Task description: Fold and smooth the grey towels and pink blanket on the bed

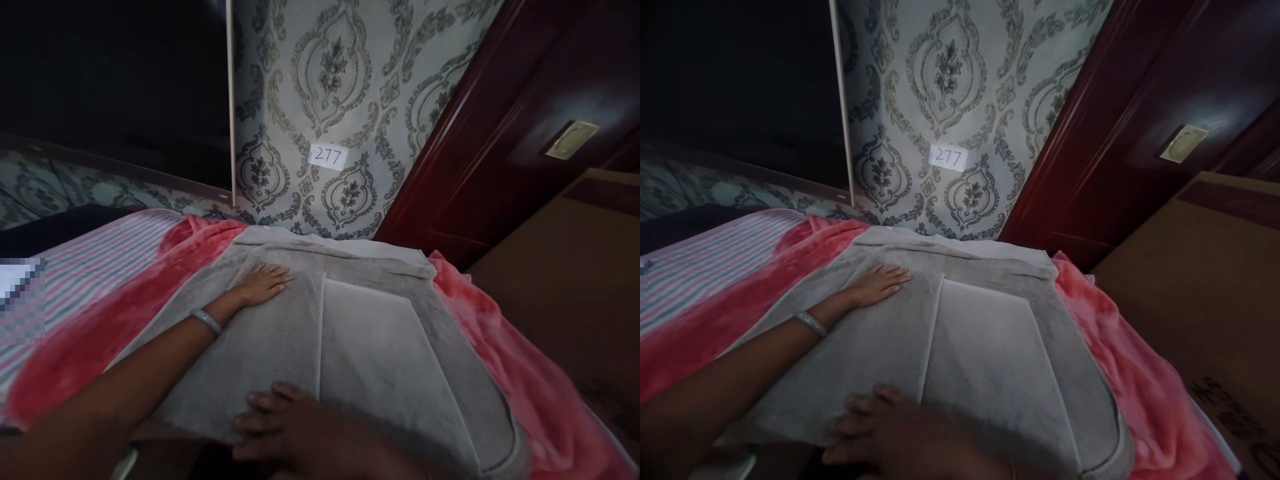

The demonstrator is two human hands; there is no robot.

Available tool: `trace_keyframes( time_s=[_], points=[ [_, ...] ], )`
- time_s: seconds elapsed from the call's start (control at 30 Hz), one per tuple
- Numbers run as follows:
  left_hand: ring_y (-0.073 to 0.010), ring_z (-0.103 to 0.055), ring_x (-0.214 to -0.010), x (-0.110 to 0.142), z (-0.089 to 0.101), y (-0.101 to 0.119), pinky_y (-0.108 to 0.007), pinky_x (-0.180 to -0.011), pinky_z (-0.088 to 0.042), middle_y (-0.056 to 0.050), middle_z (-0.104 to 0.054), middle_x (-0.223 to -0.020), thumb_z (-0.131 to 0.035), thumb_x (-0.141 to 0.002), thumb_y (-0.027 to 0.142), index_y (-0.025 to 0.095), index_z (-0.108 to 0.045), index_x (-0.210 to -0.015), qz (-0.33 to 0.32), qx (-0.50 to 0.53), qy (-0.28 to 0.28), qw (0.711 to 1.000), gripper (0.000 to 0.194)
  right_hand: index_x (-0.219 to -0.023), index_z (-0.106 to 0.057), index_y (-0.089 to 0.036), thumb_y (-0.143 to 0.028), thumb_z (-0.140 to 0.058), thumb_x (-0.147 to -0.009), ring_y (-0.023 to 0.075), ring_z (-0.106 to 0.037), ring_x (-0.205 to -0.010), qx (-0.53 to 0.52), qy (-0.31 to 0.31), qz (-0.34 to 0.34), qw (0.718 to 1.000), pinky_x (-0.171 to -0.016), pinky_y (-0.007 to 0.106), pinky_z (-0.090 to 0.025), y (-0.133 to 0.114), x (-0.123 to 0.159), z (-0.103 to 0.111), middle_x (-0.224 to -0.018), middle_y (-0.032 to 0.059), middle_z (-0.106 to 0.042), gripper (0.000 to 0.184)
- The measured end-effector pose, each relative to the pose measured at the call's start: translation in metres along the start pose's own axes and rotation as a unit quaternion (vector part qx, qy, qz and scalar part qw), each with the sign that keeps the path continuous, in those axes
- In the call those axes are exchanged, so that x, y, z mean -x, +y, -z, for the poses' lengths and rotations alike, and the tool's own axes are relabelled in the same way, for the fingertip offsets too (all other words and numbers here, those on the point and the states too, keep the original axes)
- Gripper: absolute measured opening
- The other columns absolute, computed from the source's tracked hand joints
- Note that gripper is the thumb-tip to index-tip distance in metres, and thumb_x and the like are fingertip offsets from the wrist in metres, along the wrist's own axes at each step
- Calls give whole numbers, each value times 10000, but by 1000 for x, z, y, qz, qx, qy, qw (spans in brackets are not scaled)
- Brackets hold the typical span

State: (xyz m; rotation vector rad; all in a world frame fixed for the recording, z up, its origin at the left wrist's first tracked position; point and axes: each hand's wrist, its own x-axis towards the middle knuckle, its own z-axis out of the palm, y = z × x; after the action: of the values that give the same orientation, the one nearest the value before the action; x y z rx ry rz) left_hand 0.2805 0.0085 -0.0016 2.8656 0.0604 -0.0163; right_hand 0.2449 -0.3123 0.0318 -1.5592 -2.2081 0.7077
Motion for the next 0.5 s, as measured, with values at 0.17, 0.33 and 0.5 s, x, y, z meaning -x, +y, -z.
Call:
trace_keyframes(
  time_s=[0.17, 0.33, 0.5],
  points=[
    [-321, -163, -1596, -13, 16, 11, -620, -1267, -41, -43, -268, -1714, -289, -1046, 512, 346, -441, -1560, -49, 7, -5, 999, 561, -1516, -516, -316, -315, -571, -1009, 236, -419, -1484, 57, 163, -111, 979, -1268, 447, -274, 48, -25, 42, -1541, 33, -546, 510],
    [-294, -156, -1600, -38, 15, 20, -631, -1267, -32, -31, -258, -1718, -272, -1058, 492, 354, -427, -1563, -75, 38, -47, 995, 546, -1524, -508, -270, -365, -603, -989, 291, -388, -1498, 144, 174, -180, 958, -1269, 521, -261, 104, -49, 53, -1581, 85, -492, 552],
    [-278, -188, -1593, -39, -4, 17, -616, -1270, -52, -29, -308, -1701, -242, -1066, 453, 370, -388, -1580, -59, 24, -33, 997, 541, -1630, -296, -277, -517, -490, -1036, 324, -71, -1600, 156, 99, -178, 967, -1277, 639, -92, 92, -38, 32, -1719, 90, -184, 670]
  ],
)
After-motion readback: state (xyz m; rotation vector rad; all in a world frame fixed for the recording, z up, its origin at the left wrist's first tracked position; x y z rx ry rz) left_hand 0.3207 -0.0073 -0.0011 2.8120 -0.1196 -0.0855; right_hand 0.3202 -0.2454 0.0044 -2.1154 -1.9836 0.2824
